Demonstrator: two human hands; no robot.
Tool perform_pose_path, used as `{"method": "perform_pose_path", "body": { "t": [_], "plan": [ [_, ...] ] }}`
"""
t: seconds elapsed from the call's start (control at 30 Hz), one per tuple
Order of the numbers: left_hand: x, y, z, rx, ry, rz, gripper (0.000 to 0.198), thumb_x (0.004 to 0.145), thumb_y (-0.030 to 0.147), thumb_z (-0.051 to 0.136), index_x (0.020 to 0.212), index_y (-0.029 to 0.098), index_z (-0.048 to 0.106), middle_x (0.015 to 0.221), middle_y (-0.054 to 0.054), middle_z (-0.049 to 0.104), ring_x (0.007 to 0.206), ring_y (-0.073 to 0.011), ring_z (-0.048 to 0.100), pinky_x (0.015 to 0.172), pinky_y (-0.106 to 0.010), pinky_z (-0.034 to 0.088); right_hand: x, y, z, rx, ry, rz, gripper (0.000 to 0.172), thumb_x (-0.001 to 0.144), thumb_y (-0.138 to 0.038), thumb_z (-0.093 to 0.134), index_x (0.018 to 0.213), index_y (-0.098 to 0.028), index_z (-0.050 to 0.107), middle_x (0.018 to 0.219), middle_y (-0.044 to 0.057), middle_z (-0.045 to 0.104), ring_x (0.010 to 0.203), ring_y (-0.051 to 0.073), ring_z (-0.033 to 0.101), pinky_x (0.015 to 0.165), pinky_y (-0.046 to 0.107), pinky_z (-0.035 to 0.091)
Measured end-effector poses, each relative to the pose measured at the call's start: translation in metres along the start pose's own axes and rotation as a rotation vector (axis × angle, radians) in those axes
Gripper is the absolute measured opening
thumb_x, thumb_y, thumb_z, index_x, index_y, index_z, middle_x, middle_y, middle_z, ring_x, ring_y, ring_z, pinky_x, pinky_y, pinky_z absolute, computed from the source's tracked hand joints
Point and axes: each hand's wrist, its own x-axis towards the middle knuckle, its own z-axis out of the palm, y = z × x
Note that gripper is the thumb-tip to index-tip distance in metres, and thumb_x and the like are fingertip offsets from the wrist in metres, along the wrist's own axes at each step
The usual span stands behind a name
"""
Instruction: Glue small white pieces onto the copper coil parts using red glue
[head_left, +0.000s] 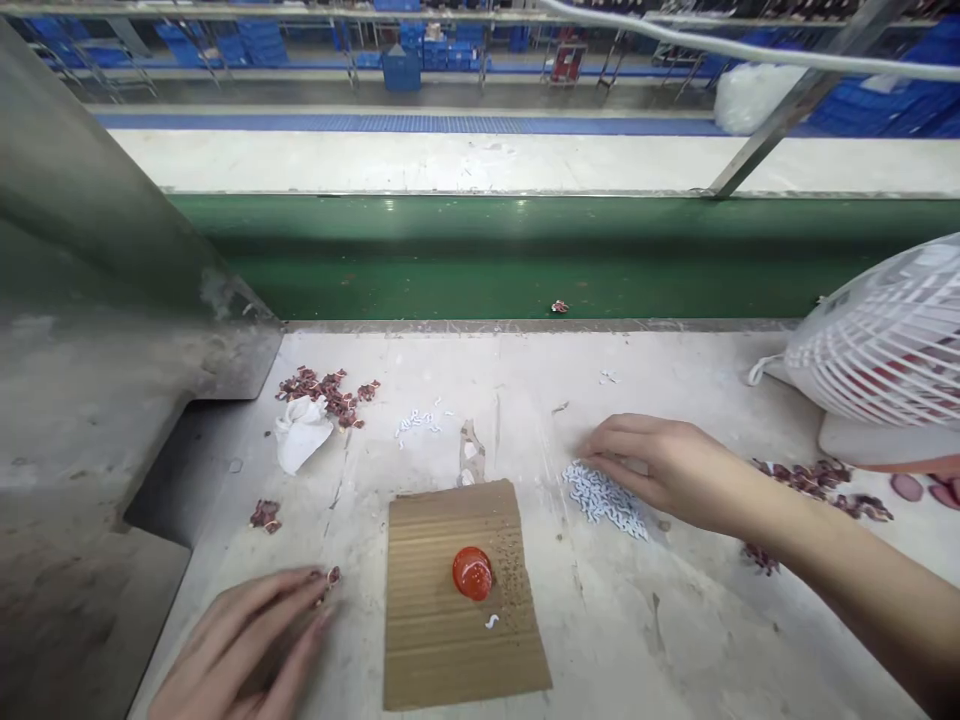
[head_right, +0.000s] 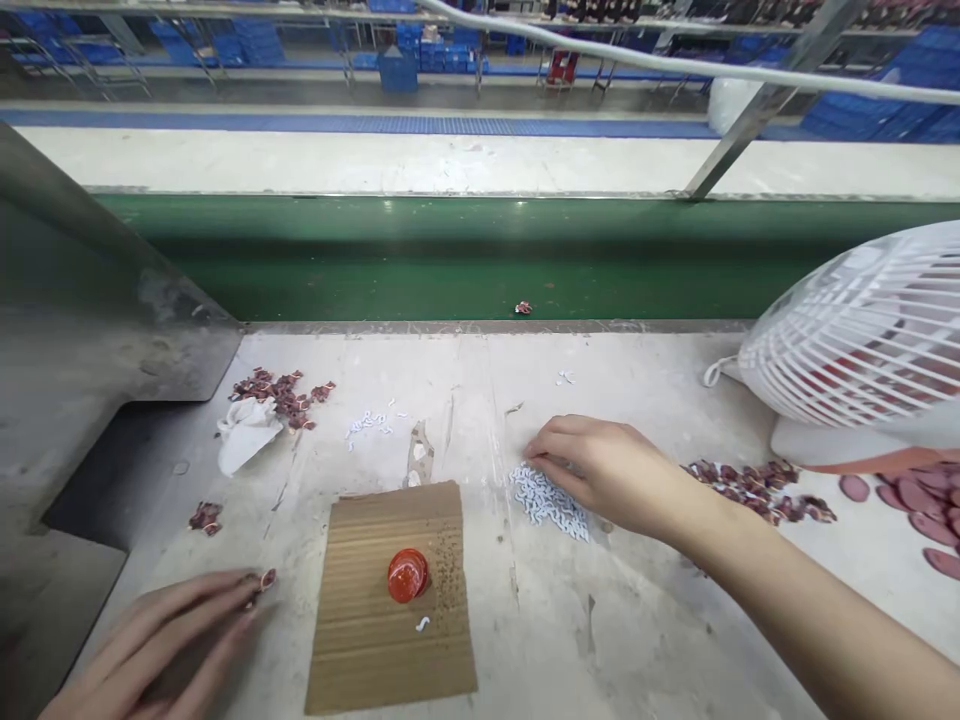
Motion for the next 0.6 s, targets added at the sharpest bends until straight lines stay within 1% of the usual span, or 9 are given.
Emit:
{"method": "perform_pose_path", "body": {
  "t": [0.07, 0.1, 0.17, 0.27, 0.3, 0.37, 0.47, 0.53, 0.6],
  "plan": [
    [-0.001, 0.006, 0.0, 0.049, -0.013, -0.221, 0.027, 0.097, 0.041, 0.069, 0.122, 0.034, 0.077, 0.123, -0.006, 0.077, 0.104, -0.0284, 0.078, 0.08, -0.034, 0.064, 0.005, -0.004, 0.002, -0.018, -0.016, -0.001, 0.025, 0.111, -0.029, 0.051, 0.105, -0.02, 0.073, 0.103, 0.006, 0.076, 0.089, 0.021, 0.073, 0.074, 0.035, 0.057],
    [0.0, 0.008, 0.0, 0.046, -0.031, -0.288, 0.028, 0.098, 0.047, 0.067, 0.121, 0.035, 0.077, 0.124, -0.005, 0.077, 0.103, -0.0276, 0.078, 0.074, -0.031, 0.065, 0.007, -0.005, 0.003, -0.029, -0.021, 0.001, 0.021, 0.11, -0.028, 0.054, 0.103, -0.019, 0.072, 0.1, 0.005, 0.075, 0.085, 0.019, 0.071, 0.072, 0.034, 0.056],
    [0.004, 0.011, -0.002, -0.016, -0.087, -0.297, 0.025, 0.096, 0.052, 0.067, 0.112, 0.037, 0.08, 0.117, -0.001, 0.08, 0.097, -0.0249, 0.08, 0.071, -0.027, 0.065, 0.012, -0.005, 0.004, -0.042, -0.025, 0.011, 0.017, 0.108, -0.029, 0.06, 0.098, -0.017, 0.07, 0.094, 0.002, 0.071, 0.077, 0.016, 0.067, 0.069, 0.031, 0.055],
    [0.01, 0.012, -0.007, -0.111, -0.148, -0.225, 0.018, 0.09, 0.051, 0.073, 0.093, 0.036, 0.081, 0.098, 0.002, 0.084, 0.084, -0.0227, 0.083, 0.075, -0.026, 0.067, 0.015, -0.005, 0.002, -0.007, -0.012, 0.043, 0.023, 0.107, -0.03, 0.06, 0.089, -0.017, 0.066, 0.085, 0.0, 0.065, 0.07, 0.015, 0.06, 0.065, 0.031, 0.051],
    [0.011, 0.012, -0.008, -0.123, -0.166, -0.248, 0.018, 0.089, 0.052, 0.074, 0.09, 0.035, 0.08, 0.095, 0.002, 0.085, 0.083, -0.0233, 0.083, 0.074, -0.026, 0.067, 0.015, -0.006, 0.001, 0.026, -0.001, 0.059, 0.024, 0.107, -0.03, 0.057, 0.088, -0.018, 0.066, 0.085, 0.001, 0.064, 0.07, 0.017, 0.06, 0.064, 0.032, 0.049],
    [0.009, 0.011, -0.012, -0.147, -0.173, -0.399, 0.023, 0.087, 0.056, 0.074, 0.094, 0.035, 0.079, 0.096, 0.001, 0.086, 0.087, -0.0259, 0.084, 0.068, -0.026, 0.067, 0.01, -0.015, -0.003, 0.126, 0.034, 0.103, 0.026, 0.109, -0.033, 0.05, 0.092, -0.02, 0.066, 0.09, 0.005, 0.066, 0.074, 0.02, 0.061, 0.065, 0.035, 0.049],
    [0.007, 0.021, -0.014, -0.363, -0.137, -0.655, 0.033, 0.086, 0.056, 0.079, 0.109, 0.032, 0.079, 0.099, -0.002, 0.087, 0.091, -0.028, 0.084, 0.07, -0.027, 0.069, -0.006, -0.047, -0.005, 0.335, 0.089, 0.171, 0.033, 0.113, -0.042, 0.04, 0.095, -0.023, 0.06, 0.09, 0.004, 0.065, 0.077, 0.019, 0.063, 0.067, 0.032, 0.053],
    [0.012, 0.042, -0.014, -0.666, -0.147, -0.702, 0.025, 0.089, 0.051, 0.079, 0.103, 0.03, 0.082, 0.093, -0.004, 0.085, 0.081, -0.0247, 0.083, 0.074, -0.028, 0.069, -0.019, -0.08, -0.001, 0.527, 0.097, 0.204, 0.038, 0.114, -0.049, 0.036, 0.093, -0.025, 0.056, 0.082, 0.0, 0.06, 0.071, 0.016, 0.06, 0.062, 0.026, 0.054],
    [0.024, 0.073, -0.013, -0.996, -0.143, -0.668, 0.018, 0.097, 0.046, 0.073, 0.1, 0.031, 0.081, 0.086, -0.003, 0.081, 0.07, -0.0192, 0.077, 0.067, -0.026, 0.067, -0.03, -0.114, 0.005, 0.863, 0.066, 0.249, 0.039, 0.111, -0.056, 0.044, 0.09, -0.026, 0.056, 0.074, -0.004, 0.051, 0.062, 0.012, 0.048, 0.052, 0.021, 0.045]
  ]
}}
